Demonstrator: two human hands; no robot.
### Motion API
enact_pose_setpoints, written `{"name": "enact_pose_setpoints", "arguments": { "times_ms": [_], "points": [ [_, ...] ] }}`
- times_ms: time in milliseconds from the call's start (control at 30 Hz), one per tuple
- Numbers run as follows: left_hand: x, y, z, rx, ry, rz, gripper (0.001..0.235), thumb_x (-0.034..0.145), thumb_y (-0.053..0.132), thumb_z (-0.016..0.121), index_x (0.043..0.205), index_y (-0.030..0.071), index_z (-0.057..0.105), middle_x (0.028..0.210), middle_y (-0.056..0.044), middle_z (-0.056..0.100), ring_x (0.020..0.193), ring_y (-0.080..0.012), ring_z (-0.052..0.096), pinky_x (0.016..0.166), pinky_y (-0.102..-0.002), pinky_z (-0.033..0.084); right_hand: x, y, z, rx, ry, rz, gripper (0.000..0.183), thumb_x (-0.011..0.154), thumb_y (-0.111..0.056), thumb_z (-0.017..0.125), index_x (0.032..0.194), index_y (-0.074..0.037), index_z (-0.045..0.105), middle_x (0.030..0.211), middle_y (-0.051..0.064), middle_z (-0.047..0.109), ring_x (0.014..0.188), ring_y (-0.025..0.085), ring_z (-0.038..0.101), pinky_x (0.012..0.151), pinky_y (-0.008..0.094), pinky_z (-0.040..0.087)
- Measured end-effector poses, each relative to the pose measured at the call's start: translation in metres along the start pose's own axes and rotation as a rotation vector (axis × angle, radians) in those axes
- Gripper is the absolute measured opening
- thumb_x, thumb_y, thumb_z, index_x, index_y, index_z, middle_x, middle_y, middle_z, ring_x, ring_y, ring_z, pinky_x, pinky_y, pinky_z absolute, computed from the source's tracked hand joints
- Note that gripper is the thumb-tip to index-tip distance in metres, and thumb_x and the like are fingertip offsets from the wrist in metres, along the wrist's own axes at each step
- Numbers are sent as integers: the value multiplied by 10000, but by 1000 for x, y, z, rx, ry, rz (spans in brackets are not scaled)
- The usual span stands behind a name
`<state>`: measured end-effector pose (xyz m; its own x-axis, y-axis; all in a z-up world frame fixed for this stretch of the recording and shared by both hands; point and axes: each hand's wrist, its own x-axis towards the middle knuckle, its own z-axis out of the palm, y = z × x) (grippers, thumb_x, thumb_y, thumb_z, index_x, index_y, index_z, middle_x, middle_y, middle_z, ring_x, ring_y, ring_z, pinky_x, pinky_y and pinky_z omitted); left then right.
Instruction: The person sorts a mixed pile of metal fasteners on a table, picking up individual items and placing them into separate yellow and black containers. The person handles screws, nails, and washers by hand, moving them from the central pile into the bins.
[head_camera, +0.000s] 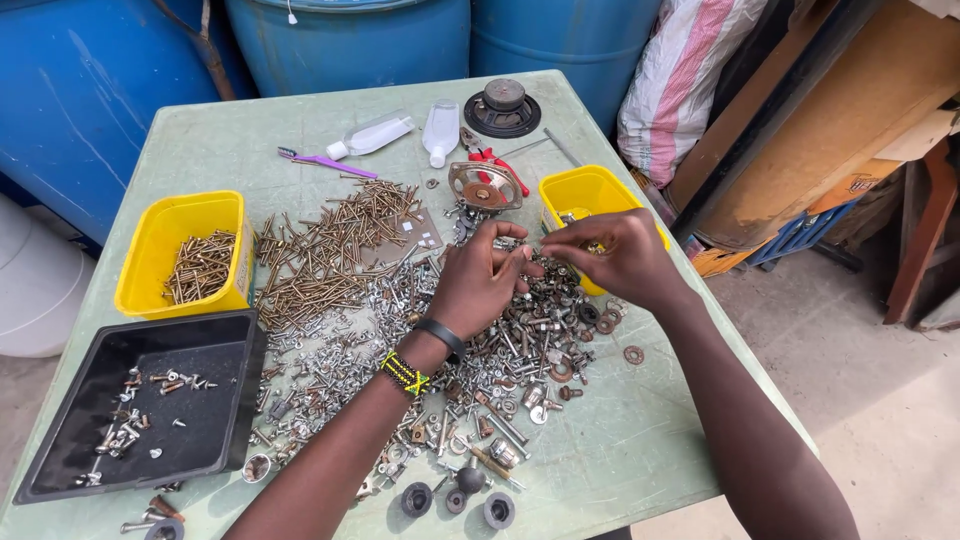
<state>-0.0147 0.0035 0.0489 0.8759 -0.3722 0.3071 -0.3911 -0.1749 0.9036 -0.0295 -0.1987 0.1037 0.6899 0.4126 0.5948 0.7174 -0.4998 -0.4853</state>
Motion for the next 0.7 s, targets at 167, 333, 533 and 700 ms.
{"name": "enact_pose_setpoints", "arguments": {
  "times_ms": [167,333,533,700],
  "points": [
    [-2,27,-47,185,-156,-9,257,1014,159,562,1253,80,612,840,-107,804,758,-219,768,753,-351,577,-7,38,-31,-244,167,-29,279,861,67,834,1112,-54,810,1060,166,771,1026,381,728,932,449,543],
    [-25,33,-112,392,-154,-83,305,978,109,571,1267,43,645,872,-118,810,789,-245,765,822,-396,563,-8,54,-17,-264,181,-86,276,912,140,801,1140,-15,806,1103,178,763,1071,414,714,996,478,538],
    [-67,-16,-176,737,164,-182,194,945,171,672,1131,166,728,1005,-76,806,1012,-314,737,896,-537,528,8,5,33,-320,74,-216,183,949,62,707,1046,-63,799,1053,48,786,1018,230,742,965,378,556],
    [-70,-80,-150,885,213,-320,341,912,78,588,1224,134,713,1044,-82,781,1006,-321,744,809,-430,603,54,-33,91,-81,-273,-172,190,865,14,733,1046,-21,780,966,206,781,883,419,744,769,494,600]
  ]
}}
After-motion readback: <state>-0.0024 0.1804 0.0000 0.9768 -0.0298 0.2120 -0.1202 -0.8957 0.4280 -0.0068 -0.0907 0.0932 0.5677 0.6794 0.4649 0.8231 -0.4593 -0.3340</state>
